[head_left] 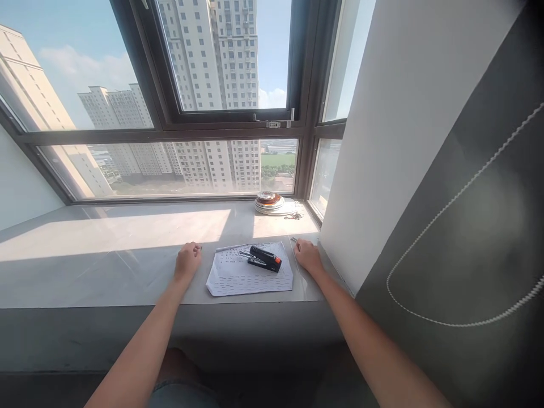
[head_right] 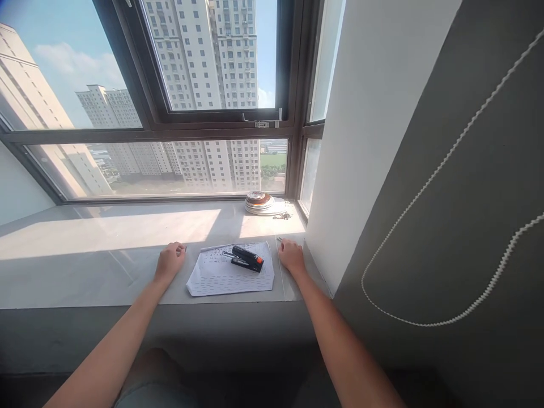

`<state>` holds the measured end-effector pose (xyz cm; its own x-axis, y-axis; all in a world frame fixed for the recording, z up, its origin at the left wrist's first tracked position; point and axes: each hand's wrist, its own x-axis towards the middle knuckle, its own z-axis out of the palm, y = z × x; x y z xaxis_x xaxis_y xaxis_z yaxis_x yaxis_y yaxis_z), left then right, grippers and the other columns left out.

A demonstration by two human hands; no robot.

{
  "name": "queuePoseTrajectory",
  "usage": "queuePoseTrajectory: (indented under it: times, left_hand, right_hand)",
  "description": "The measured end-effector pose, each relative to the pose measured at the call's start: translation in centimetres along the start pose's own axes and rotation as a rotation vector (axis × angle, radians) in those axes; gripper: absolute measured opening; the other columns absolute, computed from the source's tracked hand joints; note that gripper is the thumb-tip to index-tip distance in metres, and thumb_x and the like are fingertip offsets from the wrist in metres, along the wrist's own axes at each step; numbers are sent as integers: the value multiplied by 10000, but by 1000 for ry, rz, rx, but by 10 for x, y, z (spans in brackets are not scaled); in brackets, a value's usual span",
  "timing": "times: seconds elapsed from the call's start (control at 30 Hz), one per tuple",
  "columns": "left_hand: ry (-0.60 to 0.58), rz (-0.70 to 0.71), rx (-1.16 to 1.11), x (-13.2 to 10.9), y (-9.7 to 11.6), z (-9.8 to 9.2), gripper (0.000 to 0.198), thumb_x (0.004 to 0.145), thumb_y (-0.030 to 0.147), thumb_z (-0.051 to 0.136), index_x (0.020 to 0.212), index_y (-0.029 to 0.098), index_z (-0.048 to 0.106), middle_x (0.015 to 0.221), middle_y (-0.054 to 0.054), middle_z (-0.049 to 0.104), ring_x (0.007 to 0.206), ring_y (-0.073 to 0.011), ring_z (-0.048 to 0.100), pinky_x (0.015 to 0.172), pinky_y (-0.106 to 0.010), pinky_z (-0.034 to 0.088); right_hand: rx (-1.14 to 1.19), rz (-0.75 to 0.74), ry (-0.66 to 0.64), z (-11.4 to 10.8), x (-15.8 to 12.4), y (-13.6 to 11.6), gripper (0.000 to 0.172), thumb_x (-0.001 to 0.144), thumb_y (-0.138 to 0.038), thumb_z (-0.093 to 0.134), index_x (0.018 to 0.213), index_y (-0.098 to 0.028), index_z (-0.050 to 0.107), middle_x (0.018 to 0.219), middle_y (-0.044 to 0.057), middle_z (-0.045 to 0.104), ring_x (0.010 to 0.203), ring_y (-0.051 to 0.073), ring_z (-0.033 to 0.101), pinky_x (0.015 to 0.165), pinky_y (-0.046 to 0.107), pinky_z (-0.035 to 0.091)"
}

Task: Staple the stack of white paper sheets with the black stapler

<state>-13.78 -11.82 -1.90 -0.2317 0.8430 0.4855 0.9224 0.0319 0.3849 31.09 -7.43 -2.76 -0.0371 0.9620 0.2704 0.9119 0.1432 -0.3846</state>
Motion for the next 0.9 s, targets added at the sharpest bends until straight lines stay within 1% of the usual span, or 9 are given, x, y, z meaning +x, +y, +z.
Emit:
queuePoseTrajectory:
  times: [0.13, 0.23, 0.33, 0.4, 0.47, 0.53, 0.63, 0.8, 0.9]
  left_hand:
    - [18, -6, -77, 1, -6, 4, 165, 868, 301, 527, 928, 188, 632, 970, -116, 708, 826, -247, 689, 801, -364, 539]
    - [-10, 62, -10, 1, -7, 10, 262, 862, 343, 555, 1031, 180, 673, 1071, -155, 711, 980, -305, 674, 911, -432, 526]
    - [-61, 100, 34, 1, -6, 14, 258, 879, 305, 519, 1010, 196, 714, 1078, -160, 715, 1070, -339, 637, 982, -479, 493]
    - [-79, 103, 14, 1, -5, 14, 233, 880, 277, 503, 940, 208, 718, 1031, -150, 714, 1055, -337, 630, 967, -472, 495]
    - [-88, 107, -26, 1, -4, 13, 194, 868, 256, 500, 853, 220, 691, 978, -139, 707, 1021, -331, 626, 937, -459, 499]
    - [-92, 106, -58, 0, -3, 12, 157, 852, 237, 502, 779, 230, 641, 930, -129, 698, 981, -325, 621, 898, -446, 501]
    - [-82, 96, -75, -1, -2, 11, 158, 879, 235, 469, 756, 239, 569, 891, -118, 676, 933, -311, 610, 813, -415, 501]
    - [-26, 94, -198, -9, 4, 3, 178, 989, 276, 351, 919, 237, 510, 916, -84, 637, 847, -250, 605, 689, -341, 468]
    - [15, 106, -366, -16, 22, -2, 178, 1010, 368, 392, 1045, 238, 509, 878, -33, 617, 716, -197, 578, 663, -311, 451]
  right_hand:
    - [-5, -8, 14, -1, -1, -1, 218, 981, -221, 443, 889, -196, 639, 920, 75, 693, 939, 224, 616, 789, 307, 363]
    - [42, 41, 42, -5, -3, -1, 217, 979, -220, 435, 865, -202, 619, 867, 60, 684, 824, 199, 604, 722, 288, 350]
    - [141, 91, 127, -10, -7, -5, 230, 993, -258, 414, 868, -209, 601, 829, 45, 662, 749, 185, 575, 678, 279, 349]
    - [252, 29, 167, -12, -12, -15, 260, 1013, -331, 399, 877, -217, 589, 804, 31, 636, 752, 189, 565, 686, 278, 374]
    - [393, -112, 153, -11, -19, -30, 292, 1025, -417, 395, 922, -224, 589, 841, 29, 626, 805, 198, 572, 735, 288, 422]
    - [496, -266, 75, -6, -27, -47, 303, 1021, -477, 426, 1032, -229, 600, 962, 45, 634, 897, 211, 583, 811, 315, 462]
    - [478, -427, -63, 5, -39, -67, 320, 969, -475, 568, 1203, -257, 582, 1148, 73, 619, 1028, 244, 578, 885, 366, 478]
    - [413, -457, -56, 18, -47, -74, 243, 940, -340, 613, 1166, -257, 577, 1114, 72, 623, 995, 252, 588, 850, 370, 481]
    - [397, -448, -41, 19, -48, -74, 181, 950, -330, 593, 1112, -253, 573, 1074, 67, 630, 966, 251, 593, 811, 356, 481]
